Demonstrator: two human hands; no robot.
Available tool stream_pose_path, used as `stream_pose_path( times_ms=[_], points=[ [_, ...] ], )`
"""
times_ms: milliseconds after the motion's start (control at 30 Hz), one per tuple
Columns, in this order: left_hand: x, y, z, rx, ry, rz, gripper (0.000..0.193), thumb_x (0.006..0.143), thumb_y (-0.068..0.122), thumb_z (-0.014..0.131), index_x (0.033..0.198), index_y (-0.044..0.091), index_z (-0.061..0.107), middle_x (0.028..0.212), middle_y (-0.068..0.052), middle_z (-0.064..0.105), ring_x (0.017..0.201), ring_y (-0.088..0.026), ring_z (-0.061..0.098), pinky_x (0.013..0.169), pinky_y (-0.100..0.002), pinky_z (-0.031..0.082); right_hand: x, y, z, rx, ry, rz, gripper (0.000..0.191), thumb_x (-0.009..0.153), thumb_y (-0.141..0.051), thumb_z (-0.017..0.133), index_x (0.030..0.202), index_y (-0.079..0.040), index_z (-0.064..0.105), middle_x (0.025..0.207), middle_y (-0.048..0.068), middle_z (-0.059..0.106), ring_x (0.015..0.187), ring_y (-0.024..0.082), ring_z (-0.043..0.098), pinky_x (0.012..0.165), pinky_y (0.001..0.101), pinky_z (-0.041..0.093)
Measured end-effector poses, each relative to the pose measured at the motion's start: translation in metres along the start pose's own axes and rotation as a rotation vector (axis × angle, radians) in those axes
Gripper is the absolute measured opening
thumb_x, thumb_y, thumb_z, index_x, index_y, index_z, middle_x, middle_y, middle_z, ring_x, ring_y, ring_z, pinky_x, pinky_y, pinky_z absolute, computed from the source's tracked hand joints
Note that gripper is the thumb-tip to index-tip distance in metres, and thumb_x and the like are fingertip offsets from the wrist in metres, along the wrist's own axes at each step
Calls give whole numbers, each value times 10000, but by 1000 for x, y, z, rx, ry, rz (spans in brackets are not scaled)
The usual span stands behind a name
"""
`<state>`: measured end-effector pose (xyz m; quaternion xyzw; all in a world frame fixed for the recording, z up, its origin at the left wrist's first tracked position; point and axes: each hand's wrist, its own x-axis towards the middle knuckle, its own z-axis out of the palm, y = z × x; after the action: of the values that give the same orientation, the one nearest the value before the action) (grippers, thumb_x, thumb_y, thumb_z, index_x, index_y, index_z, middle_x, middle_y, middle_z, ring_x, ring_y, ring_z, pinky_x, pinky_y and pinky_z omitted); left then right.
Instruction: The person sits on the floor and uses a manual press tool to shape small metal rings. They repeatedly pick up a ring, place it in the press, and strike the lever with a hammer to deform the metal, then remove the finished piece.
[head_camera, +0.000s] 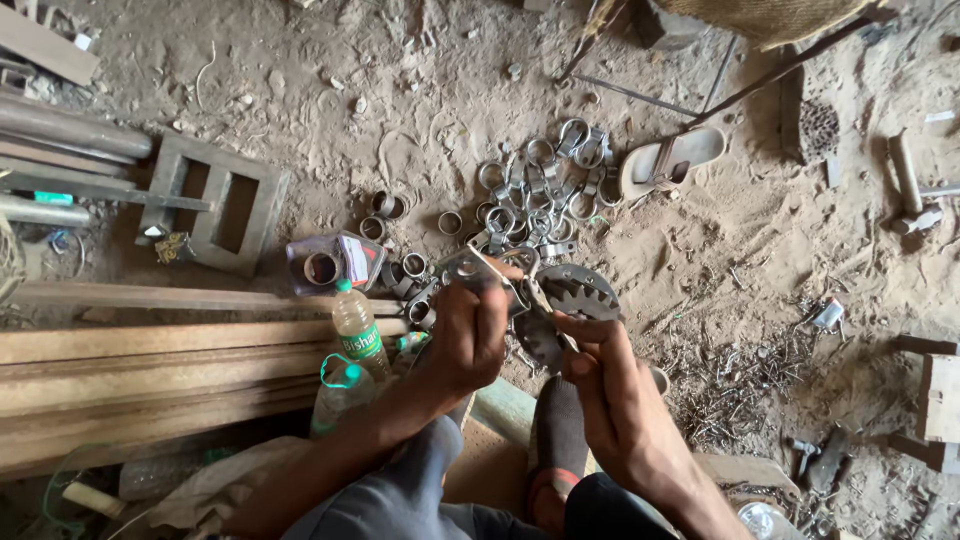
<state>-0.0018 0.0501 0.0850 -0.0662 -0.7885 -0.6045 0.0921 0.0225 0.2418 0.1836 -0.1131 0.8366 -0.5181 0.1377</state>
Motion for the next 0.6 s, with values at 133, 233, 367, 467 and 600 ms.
stream_pose_path(
  times_ms=[133,233,367,467,600],
  points=[
    [-6,-1,-1,162,93,85,208,1084,82,421,1113,-10,604,961,-120,642,797,-212,557,732,-360,476,-2,2,5,-110,-19,54,370,997,-14,515,1366,-30,514,771,138,709,585,238,705,526,388,522],
    [0,0,-4,316,94,355,259,1174,55,301,1196,-141,469,1066,-215,586,904,-249,547,773,-363,486,2,3,8,-147,8,-8,373,989,-1,525,1361,-26,517,765,140,687,554,248,680,503,393,497],
    [3,-2,6,-233,125,-210,369,1166,276,319,1181,-11,551,1039,-118,584,881,-162,569,780,-310,511,12,6,11,-195,-14,-14,388,974,7,515,1360,-27,505,804,139,708,544,247,674,486,407,484],
    [-7,-12,9,-265,139,-441,402,1138,308,317,1122,8,584,971,-107,612,822,-160,579,717,-314,492,15,11,13,-168,-110,126,396,991,-28,510,1385,-64,511,840,123,754,505,249,675,463,418,481],
    [-19,-28,13,-373,234,-401,388,1177,332,355,1084,0,534,978,-80,539,877,-161,507,800,-333,439,19,23,12,-78,-123,-29,355,1046,-41,488,1401,-36,479,991,156,751,758,252,738,644,408,556]
  ],
)
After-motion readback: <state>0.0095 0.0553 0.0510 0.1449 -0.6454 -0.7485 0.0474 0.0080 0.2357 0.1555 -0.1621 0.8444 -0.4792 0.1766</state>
